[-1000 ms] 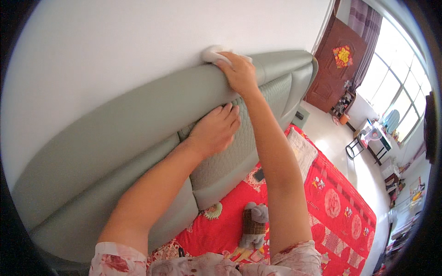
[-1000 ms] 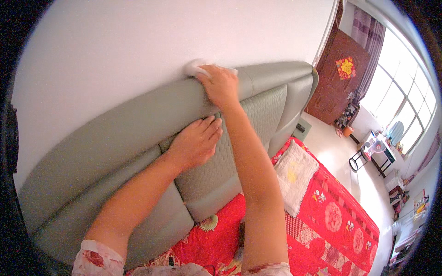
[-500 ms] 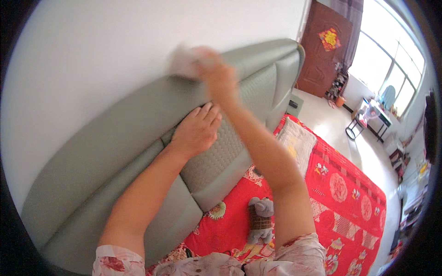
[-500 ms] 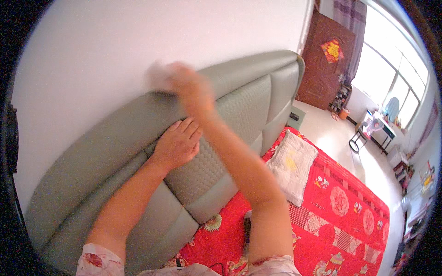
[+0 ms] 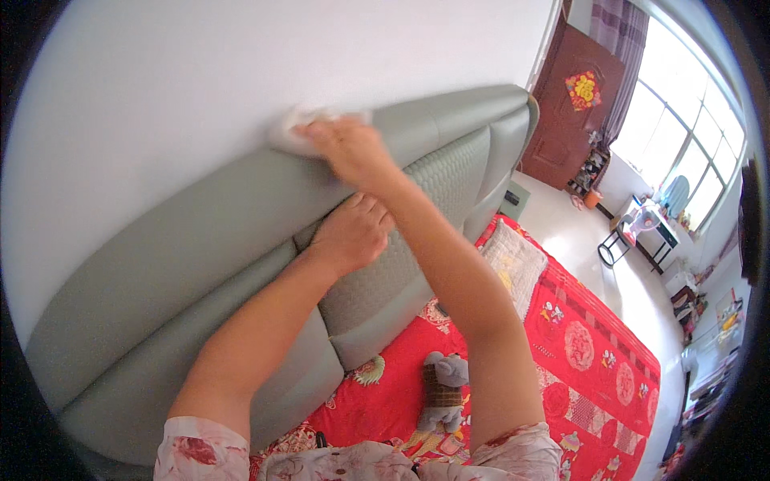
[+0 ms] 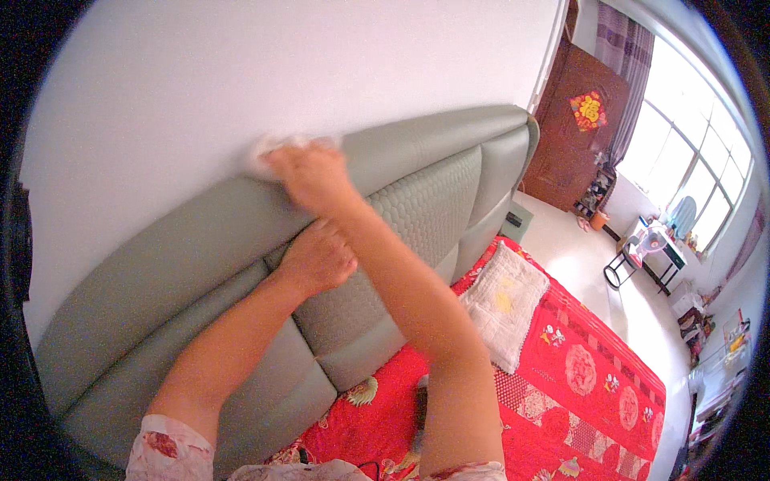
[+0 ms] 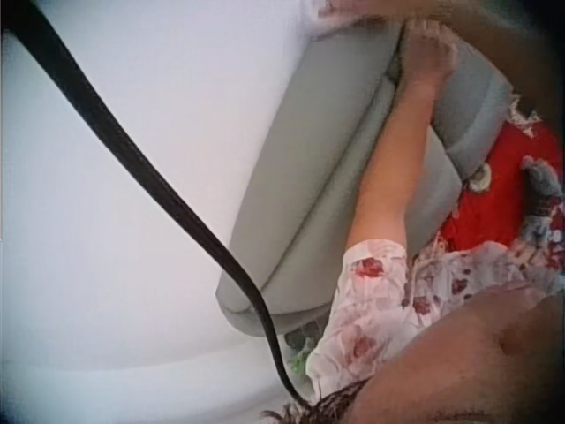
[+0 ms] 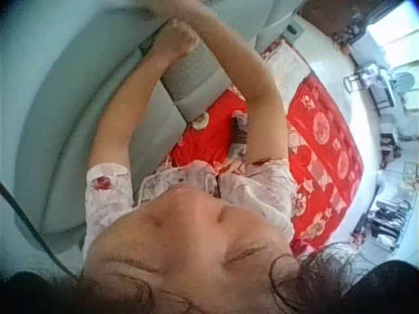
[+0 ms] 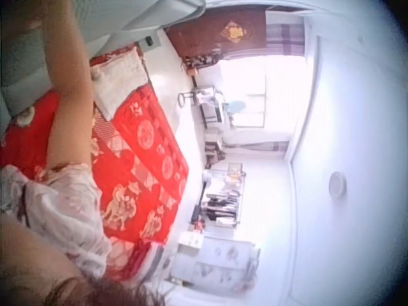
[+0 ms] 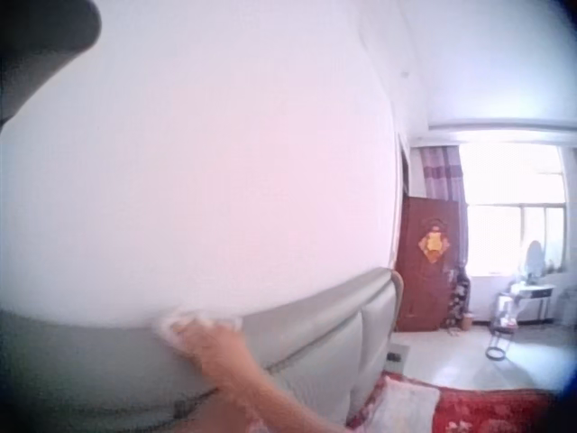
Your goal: The person wipes a padded grey headboard using a white cloth, moving the cloth across the textured surfaces and into the seams.
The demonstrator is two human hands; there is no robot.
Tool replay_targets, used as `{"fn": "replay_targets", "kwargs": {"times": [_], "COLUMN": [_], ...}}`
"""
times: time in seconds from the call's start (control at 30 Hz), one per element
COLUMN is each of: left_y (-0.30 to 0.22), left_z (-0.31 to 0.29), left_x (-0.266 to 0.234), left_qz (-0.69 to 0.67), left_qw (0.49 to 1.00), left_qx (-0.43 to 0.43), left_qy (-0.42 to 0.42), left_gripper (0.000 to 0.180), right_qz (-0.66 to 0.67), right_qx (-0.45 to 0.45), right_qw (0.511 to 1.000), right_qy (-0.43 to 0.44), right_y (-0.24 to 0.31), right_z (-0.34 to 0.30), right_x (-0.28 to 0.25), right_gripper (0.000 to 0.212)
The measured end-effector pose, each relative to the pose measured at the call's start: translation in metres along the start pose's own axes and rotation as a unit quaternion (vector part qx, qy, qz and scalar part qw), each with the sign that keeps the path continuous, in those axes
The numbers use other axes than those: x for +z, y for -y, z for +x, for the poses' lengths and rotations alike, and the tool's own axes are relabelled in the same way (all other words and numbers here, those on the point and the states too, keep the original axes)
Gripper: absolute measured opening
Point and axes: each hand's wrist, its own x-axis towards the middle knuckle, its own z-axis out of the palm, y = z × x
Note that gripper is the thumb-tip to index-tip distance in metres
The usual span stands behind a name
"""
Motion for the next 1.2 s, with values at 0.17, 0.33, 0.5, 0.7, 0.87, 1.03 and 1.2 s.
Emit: {"fn": "replay_targets", "kwargs": {"times": [0.17,0.33,0.5,0.7,0.87,1.03,1.2], "left_y": [-0.004,-0.003,-0.005,-0.004,-0.004,0.003,-0.009], "left_z": [0.003,0.004,0.003,0.007,-0.001,0.002,0.007], "left_x": [-0.018,-0.010,-0.017,-0.003,0.009,0.002,-0.018], "left_qz": [-0.019,0.010,0.039,0.010,-0.085,-0.034,0.053], "left_qw": [0.999,0.998,0.998,0.999,0.984,0.999,0.996], "left_qx": [-0.001,0.029,0.023,0.033,-0.033,0.016,0.019], "left_qy": [-0.028,-0.062,-0.052,-0.007,-0.153,0.001,-0.063], "left_gripper": [0.026,0.030,0.036,0.040,0.041,0.044,0.045], "right_qz": [0.083,-0.015,0.037,0.014,0.075,0.087,-0.019], "right_qx": [0.008,-0.048,0.083,0.045,-0.066,-0.038,0.230], "right_qw": [0.983,0.998,0.990,0.999,0.994,0.991,0.970], "right_qy": [0.164,-0.032,0.111,-0.002,0.050,0.090,0.076], "right_y": [0.025,0.005,-0.020,-0.010,0.054,0.018,-0.119], "right_z": [0.012,0.012,0.019,0.013,0.009,0.016,0.014], "right_x": [-0.040,0.001,-0.010,-0.016,-0.008,-0.010,-0.035], "right_gripper": [0.035,0.033,0.032,0.033,0.039,0.041,0.055]}}
